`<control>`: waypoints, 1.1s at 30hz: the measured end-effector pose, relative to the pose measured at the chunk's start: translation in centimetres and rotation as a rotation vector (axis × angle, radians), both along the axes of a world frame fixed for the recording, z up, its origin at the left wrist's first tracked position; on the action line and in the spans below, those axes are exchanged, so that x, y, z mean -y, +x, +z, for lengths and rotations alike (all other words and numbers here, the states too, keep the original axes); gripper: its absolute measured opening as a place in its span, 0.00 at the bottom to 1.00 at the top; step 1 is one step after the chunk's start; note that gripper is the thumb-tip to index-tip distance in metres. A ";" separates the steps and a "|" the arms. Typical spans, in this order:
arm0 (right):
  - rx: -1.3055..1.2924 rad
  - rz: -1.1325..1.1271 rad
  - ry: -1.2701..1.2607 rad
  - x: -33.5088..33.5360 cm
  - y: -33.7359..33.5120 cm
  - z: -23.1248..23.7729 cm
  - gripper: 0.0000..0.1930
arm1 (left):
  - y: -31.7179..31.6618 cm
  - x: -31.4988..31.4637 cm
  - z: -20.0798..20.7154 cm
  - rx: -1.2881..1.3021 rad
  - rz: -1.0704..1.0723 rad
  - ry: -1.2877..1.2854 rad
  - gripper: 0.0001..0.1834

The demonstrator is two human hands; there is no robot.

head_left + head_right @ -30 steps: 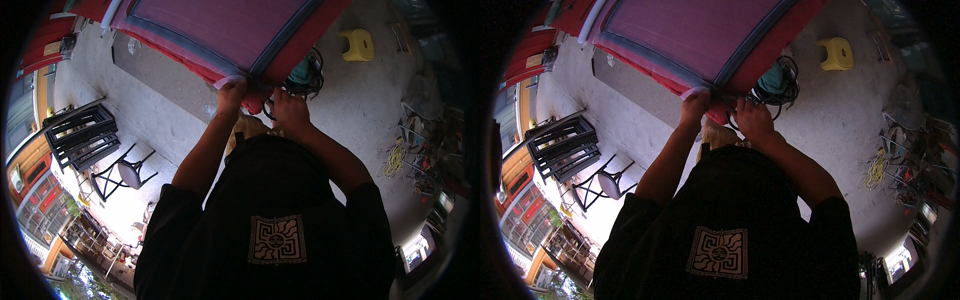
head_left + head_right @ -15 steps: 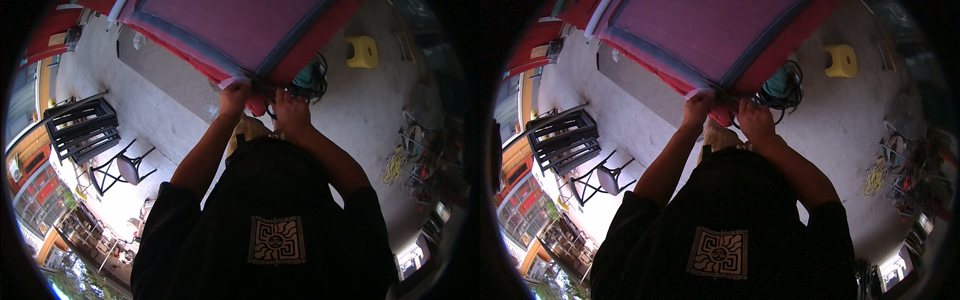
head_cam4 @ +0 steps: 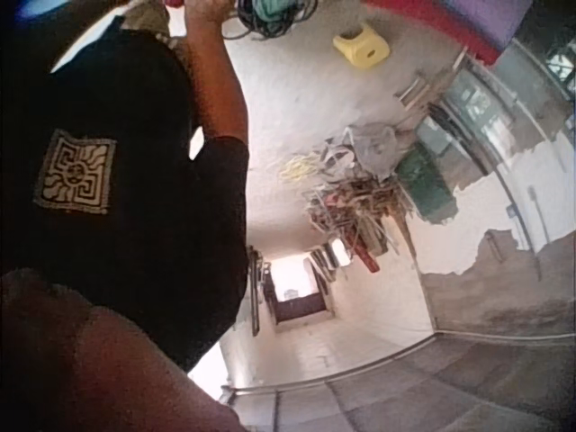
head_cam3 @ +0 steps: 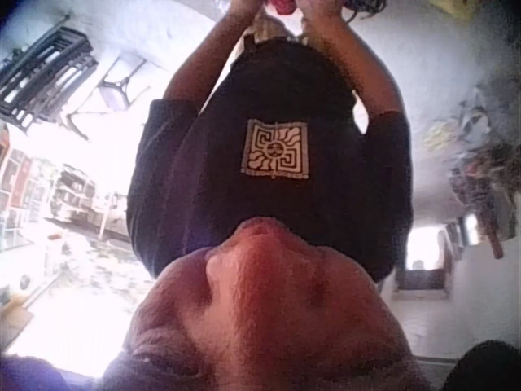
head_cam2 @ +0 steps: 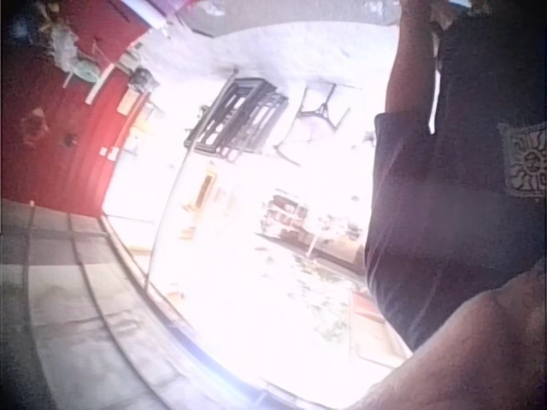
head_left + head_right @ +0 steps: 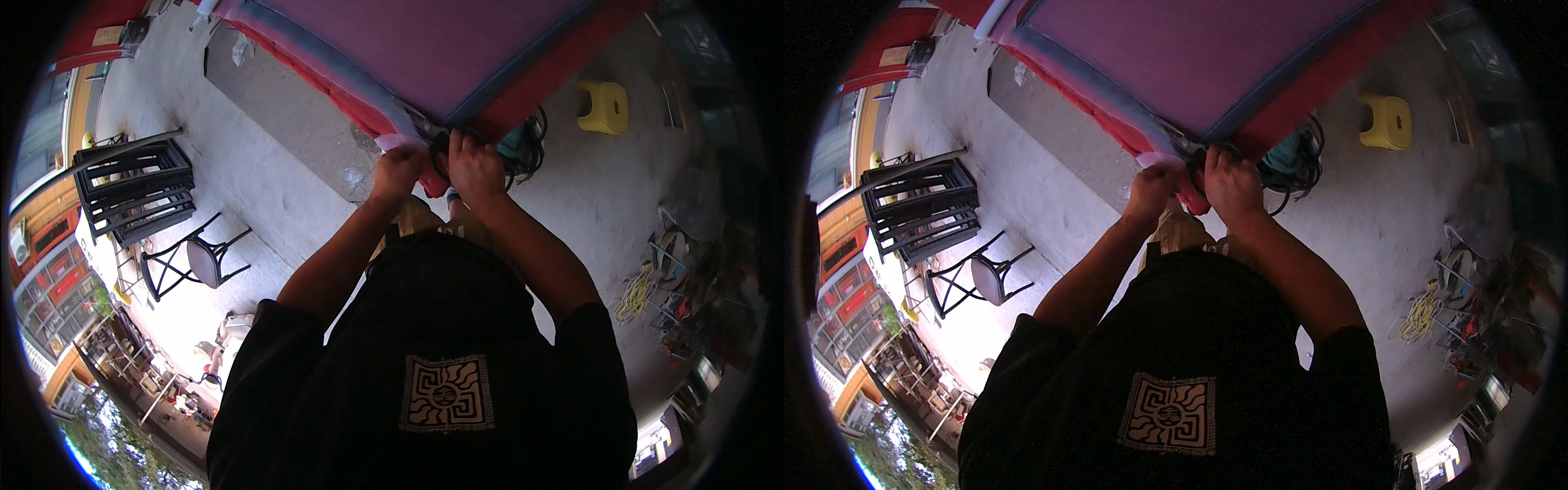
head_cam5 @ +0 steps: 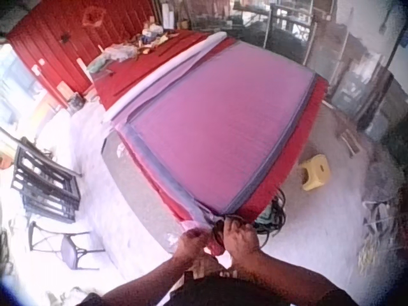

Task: The person installs new mesh into a frame by pressing a rubber spline into the channel with a tool, then trims the excess mesh with a knife and scissors before moving the completed frame to a storage area.

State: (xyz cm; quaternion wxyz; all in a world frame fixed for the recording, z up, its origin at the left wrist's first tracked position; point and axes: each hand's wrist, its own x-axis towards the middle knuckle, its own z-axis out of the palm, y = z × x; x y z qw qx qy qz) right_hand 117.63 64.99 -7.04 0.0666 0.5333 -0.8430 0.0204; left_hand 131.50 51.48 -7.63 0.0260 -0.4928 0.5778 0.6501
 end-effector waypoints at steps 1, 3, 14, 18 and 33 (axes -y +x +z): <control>0.037 -0.002 0.005 0.5 -0.1 0.3 0.15 | 0.1 0.0 0.1 -0.004 0.016 0.024 0.14; 0.061 -0.011 0.019 1.5 -0.1 0.3 0.19 | 0.3 0.1 0.2 -0.015 0.044 0.073 0.14; 0.031 0.010 0.095 7.8 -0.7 0.1 0.25 | 1.6 0.2 3.8 -0.023 -0.033 0.078 0.15; 0.033 0.017 0.061 10.7 -1.3 -0.1 0.26 | 3.4 0.5 2.3 -0.023 -0.092 0.100 0.14; 0.076 0.038 0.056 17.9 -2.2 0.0 0.27 | 5.7 2.5 4.5 -0.181 -0.222 -0.007 0.16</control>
